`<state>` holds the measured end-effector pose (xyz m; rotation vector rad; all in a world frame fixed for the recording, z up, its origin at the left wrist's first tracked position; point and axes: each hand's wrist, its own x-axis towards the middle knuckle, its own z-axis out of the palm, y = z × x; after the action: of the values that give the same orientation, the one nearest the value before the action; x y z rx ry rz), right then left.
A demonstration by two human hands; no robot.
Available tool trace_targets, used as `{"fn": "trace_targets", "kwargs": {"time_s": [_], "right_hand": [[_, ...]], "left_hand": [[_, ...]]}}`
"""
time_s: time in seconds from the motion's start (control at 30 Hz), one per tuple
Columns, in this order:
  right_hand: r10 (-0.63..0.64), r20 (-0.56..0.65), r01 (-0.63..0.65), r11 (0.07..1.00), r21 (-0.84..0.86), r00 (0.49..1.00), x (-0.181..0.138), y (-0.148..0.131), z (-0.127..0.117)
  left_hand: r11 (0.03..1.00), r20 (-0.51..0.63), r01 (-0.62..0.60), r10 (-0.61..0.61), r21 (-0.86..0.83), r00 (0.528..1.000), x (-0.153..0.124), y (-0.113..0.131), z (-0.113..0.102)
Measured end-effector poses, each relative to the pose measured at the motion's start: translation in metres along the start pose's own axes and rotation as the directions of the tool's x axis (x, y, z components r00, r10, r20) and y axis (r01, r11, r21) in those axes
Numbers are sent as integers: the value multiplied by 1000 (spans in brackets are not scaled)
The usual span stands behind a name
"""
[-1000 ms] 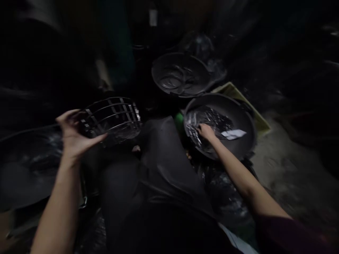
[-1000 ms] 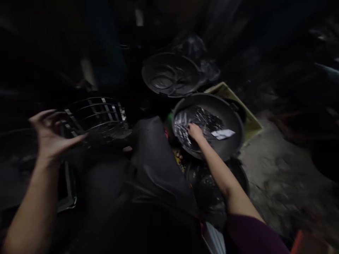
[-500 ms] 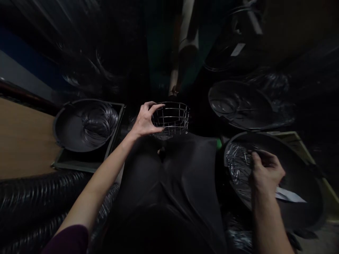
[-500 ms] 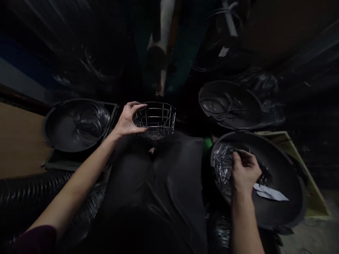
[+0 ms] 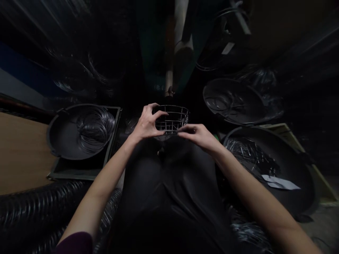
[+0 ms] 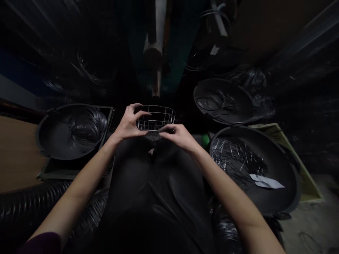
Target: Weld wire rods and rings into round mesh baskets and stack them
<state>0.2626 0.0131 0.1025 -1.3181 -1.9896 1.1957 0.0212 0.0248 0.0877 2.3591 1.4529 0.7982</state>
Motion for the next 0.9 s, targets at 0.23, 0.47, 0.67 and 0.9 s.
{"fn": "trace_targets", "kwargs": {"time_s": [0.23, 0.47, 0.67, 0.9], "right_hand": [[-352, 70, 306, 676, -671, 933, 16, -12, 16], [-443, 85, 338, 531, -777, 893, 30, -19, -1], [-455, 63, 307, 487, -818, 889, 44, -24, -10], [-441, 63, 297, 485, -823, 895, 59, -27, -14]], "left_hand": [[991, -56, 82, -88, -103, 995, -10, 3, -5], [970, -98, 109, -133, -219, 986, 7, -3, -3], [974, -113, 85, -110, -208, 987, 27, -9, -6], [971, -94, 91, -114, -221, 989, 40, -17, -12]]}}
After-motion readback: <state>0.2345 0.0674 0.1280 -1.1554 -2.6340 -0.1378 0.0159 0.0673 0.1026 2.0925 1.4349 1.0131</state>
